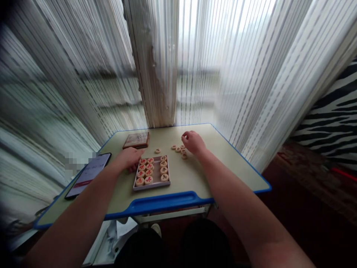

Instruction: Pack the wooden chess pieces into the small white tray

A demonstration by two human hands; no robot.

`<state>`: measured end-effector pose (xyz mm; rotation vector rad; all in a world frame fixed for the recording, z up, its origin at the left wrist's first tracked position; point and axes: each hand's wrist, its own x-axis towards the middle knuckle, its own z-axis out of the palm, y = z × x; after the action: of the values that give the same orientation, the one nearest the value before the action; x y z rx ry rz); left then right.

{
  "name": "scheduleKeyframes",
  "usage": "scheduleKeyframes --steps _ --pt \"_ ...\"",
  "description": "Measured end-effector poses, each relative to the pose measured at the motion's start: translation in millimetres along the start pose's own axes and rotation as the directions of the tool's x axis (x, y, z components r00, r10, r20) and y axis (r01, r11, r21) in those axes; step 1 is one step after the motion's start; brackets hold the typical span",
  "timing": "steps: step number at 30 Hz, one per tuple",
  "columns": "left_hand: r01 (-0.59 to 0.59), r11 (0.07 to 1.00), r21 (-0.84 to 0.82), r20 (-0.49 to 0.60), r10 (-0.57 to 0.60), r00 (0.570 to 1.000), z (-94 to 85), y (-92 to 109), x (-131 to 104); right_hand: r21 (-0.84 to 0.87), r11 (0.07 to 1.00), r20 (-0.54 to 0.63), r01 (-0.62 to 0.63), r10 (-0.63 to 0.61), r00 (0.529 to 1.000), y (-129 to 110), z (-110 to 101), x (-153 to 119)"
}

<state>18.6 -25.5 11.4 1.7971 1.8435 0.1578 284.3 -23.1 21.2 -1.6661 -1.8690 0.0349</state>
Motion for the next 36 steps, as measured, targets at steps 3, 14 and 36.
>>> scheduleKeyframes --steps 3,14,36 --pt "0.011 0.997 -0.075 0.051 -0.008 0.999 -1.5 0 -1 -0.018 0.997 0.109 0.081 -0.078 0.991 7 9 -5" --pt "-0.004 0.958 -0.288 0.172 0.056 0.983 -4.4 13 -25 -0.01 0.973 0.252 0.232 -0.222 0.942 -4 11 -12" --pt "-0.635 0.613 -0.47 -0.332 0.544 0.771 8.8 30 -28 0.397 0.83 -0.086 0.392 -0.392 0.916 -57 10 -43"
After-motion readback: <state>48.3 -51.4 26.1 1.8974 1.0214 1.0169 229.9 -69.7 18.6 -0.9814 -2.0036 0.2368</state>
